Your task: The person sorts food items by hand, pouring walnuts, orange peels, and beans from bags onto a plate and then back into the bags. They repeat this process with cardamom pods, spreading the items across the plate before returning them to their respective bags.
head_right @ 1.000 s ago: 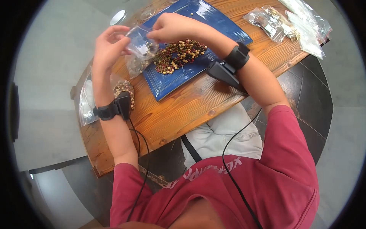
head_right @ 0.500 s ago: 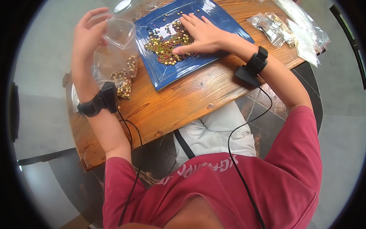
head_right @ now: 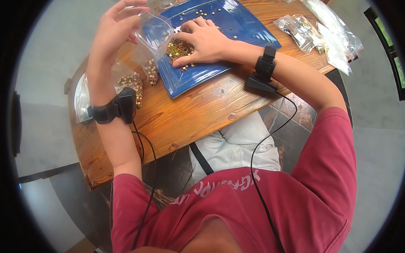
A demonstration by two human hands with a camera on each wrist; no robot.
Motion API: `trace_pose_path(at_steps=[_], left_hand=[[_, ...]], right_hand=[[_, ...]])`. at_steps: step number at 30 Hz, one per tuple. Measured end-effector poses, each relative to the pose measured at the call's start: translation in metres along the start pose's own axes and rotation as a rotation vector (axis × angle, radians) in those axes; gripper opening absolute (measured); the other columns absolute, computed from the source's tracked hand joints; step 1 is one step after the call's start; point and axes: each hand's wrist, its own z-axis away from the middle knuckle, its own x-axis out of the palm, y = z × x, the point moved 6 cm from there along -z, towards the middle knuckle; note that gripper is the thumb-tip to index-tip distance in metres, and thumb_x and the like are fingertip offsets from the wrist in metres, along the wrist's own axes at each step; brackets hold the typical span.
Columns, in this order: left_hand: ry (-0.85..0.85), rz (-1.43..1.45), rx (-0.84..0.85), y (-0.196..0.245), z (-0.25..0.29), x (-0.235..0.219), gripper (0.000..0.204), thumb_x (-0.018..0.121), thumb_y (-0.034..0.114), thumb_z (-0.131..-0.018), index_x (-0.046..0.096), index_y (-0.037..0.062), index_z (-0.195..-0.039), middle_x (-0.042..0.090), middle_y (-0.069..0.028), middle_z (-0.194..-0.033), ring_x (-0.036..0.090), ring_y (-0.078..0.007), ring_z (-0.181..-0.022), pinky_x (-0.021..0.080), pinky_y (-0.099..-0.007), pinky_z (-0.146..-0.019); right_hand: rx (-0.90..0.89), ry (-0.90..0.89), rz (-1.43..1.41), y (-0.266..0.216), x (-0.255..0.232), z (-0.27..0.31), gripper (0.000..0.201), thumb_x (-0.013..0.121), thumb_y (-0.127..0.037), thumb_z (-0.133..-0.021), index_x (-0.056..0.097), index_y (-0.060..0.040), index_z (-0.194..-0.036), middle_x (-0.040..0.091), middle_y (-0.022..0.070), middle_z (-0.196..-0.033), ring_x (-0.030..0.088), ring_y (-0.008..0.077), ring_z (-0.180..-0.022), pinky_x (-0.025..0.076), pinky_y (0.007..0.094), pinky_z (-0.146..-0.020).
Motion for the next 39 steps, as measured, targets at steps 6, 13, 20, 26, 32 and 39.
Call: trace_pose_path(at_steps=[6, 13, 20, 26, 32, 39], left_hand=[[-0.056, -0.062, -0.055, 0.007, 0.008, 0.002, 0.038, 0.072, 0.005, -0.087, 0.058, -0.0022, -0.122, 0.068, -0.0127, -0.102, 0.066, -0.0163, -0.08, 0.056, -0.0297, -0.06], [0.129, -0.459, -0.009, 0.01, 0.018, -0.007, 0.043, 0.074, 0.017, -0.086, 0.062, -0.0016, -0.122, 0.071, -0.0138, -0.099, 0.066, -0.0142, -0.063, 0.056, -0.0282, -0.057], [-0.1, -0.369, -0.207, -0.011, 0.01, 0.008, 0.05, 0.082, 0.031, -0.082, 0.066, -0.0008, -0.117, 0.075, -0.013, -0.091, 0.075, -0.0168, -0.072, 0.061, -0.0293, -0.059], [-0.109, -0.353, -0.25, -0.023, 0.003, 0.019, 0.045, 0.079, 0.028, -0.086, 0.064, 0.0002, -0.118, 0.072, -0.0109, -0.091, 0.073, -0.017, -0.074, 0.06, -0.0295, -0.057], [-0.06, -0.446, -0.16, -0.028, -0.004, 0.034, 0.033, 0.077, 0.026, -0.085, 0.065, 0.0012, -0.103, 0.071, -0.0076, -0.071, 0.07, -0.0138, -0.062, 0.058, -0.0286, -0.053], [-0.057, -0.437, -0.112, -0.034, -0.003, 0.052, 0.019, 0.068, 0.018, -0.086, 0.063, 0.0019, -0.095, 0.071, -0.0079, -0.068, 0.068, -0.0144, -0.056, 0.056, -0.0296, -0.052]], right_hand=[[-0.031, 0.025, -0.101, -0.004, 0.003, -0.007, 0.049, 0.064, -0.061, -0.093, 0.069, -0.0193, -0.118, 0.061, 0.0146, -0.114, 0.056, 0.0353, -0.114, 0.046, 0.0458, -0.097], [-0.136, 0.006, -0.126, -0.013, 0.008, -0.011, 0.029, 0.059, -0.039, -0.102, 0.059, -0.0099, -0.107, 0.063, 0.0152, -0.103, 0.067, 0.0356, -0.092, 0.055, 0.0481, -0.077], [-0.126, -0.209, -0.029, -0.024, 0.003, -0.018, 0.019, 0.053, -0.017, -0.097, 0.061, -0.0009, -0.102, 0.07, 0.0212, -0.091, 0.072, 0.0398, -0.077, 0.058, 0.0485, -0.066], [0.064, -0.254, -0.11, -0.003, -0.008, -0.025, 0.021, 0.051, -0.015, -0.096, 0.065, 0.0, -0.101, 0.071, 0.0235, -0.088, 0.071, 0.0419, -0.081, 0.057, 0.0506, -0.071], [0.316, 0.166, -0.376, 0.051, -0.037, -0.019, 0.035, 0.052, -0.029, -0.106, 0.064, 0.0026, -0.095, 0.065, 0.027, -0.084, 0.063, 0.0449, -0.075, 0.051, 0.0459, -0.071], [0.654, 0.219, -1.522, 0.054, -0.038, -0.028, 0.033, 0.045, -0.032, -0.11, 0.048, -0.0113, -0.085, 0.037, -0.0066, -0.067, 0.031, 0.0046, -0.052, 0.024, 0.0235, -0.044]])
